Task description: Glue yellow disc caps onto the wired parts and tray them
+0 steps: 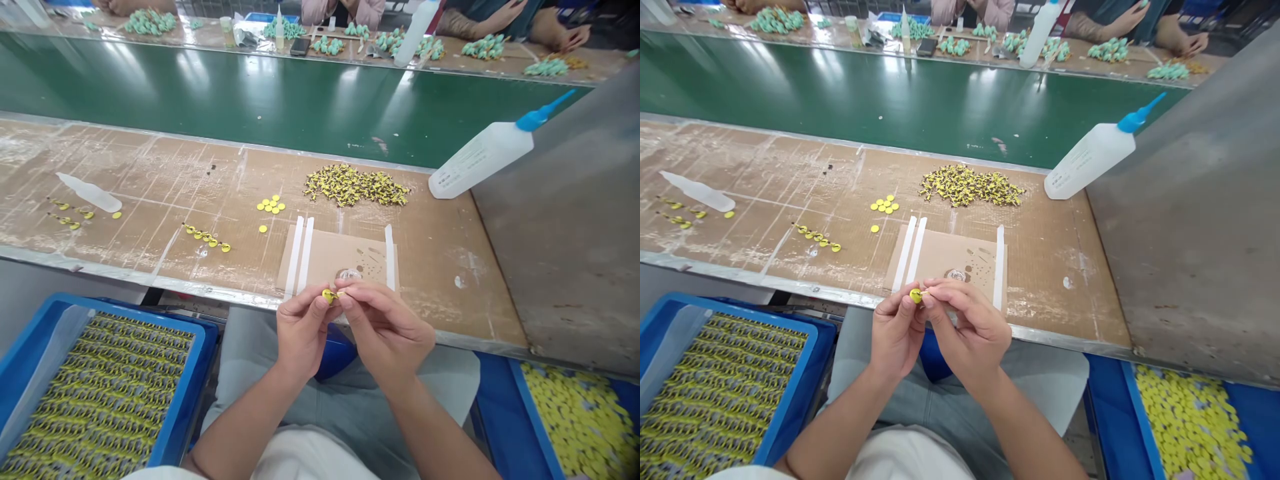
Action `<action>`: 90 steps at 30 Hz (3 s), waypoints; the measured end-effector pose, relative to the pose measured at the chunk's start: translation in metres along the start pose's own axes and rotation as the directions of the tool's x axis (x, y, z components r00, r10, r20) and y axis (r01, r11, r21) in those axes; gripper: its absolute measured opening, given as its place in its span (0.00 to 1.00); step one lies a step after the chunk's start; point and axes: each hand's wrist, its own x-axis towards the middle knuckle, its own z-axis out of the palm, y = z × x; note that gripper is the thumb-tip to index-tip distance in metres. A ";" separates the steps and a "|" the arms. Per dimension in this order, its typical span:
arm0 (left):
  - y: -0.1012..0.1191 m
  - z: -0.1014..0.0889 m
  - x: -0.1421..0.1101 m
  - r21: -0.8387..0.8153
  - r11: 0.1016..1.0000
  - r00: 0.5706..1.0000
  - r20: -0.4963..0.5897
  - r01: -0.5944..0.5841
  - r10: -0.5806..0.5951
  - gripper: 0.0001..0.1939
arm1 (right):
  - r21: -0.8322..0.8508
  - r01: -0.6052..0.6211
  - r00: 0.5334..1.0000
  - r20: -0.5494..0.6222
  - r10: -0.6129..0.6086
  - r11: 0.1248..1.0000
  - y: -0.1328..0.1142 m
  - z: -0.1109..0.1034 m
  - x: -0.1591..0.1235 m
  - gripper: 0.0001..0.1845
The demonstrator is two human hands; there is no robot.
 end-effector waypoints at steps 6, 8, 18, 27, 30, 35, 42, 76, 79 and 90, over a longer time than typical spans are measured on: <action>0.003 0.001 -0.002 0.056 0.997 0.998 -0.025 -0.048 0.049 0.08 | -0.024 0.016 0.999 0.035 -0.015 1.000 -0.001 -0.002 0.003 0.14; 0.004 0.001 -0.002 0.066 0.996 0.998 -0.012 -0.057 0.058 0.08 | -0.018 0.012 0.999 0.052 -0.011 1.000 -0.002 -0.003 0.004 0.14; 0.005 -0.003 -0.003 0.080 0.994 0.996 0.045 -0.077 0.074 0.08 | 0.029 -0.111 0.983 0.152 0.105 0.993 -0.008 -0.009 0.010 0.12; 0.010 -0.005 -0.005 0.156 0.980 0.988 0.105 -0.126 0.111 0.08 | 0.067 -0.257 0.943 0.234 0.235 0.964 -0.013 -0.019 0.018 0.09; 0.013 -0.003 -0.008 0.184 0.967 0.979 0.139 -0.174 0.150 0.07 | 0.113 -0.369 0.902 0.281 0.326 0.923 -0.016 -0.022 0.019 0.05; 0.015 -0.001 -0.013 0.214 0.955 0.973 0.147 -0.207 0.178 0.06 | 0.154 -0.331 0.914 0.297 0.276 0.931 -0.019 -0.024 0.020 0.07; 0.015 -0.002 -0.015 0.225 0.949 0.969 0.159 -0.223 0.190 0.06 | 0.142 -0.302 0.914 0.326 0.243 0.943 -0.023 -0.027 0.023 0.09; 0.050 -0.003 -0.013 0.268 0.444 0.472 0.758 -0.855 0.451 0.53 | 0.407 -0.536 0.760 0.614 0.213 0.739 -0.024 -0.036 0.025 0.13; 0.051 -0.007 -0.016 0.289 0.424 0.471 0.770 -0.859 0.431 0.54 | 0.405 -0.529 0.758 0.620 0.202 0.746 -0.024 -0.036 0.025 0.13; 0.054 -0.008 -0.015 0.288 0.387 0.451 0.776 -0.876 0.441 0.54 | 0.363 -0.520 0.753 0.623 0.214 0.773 -0.024 -0.035 0.027 0.09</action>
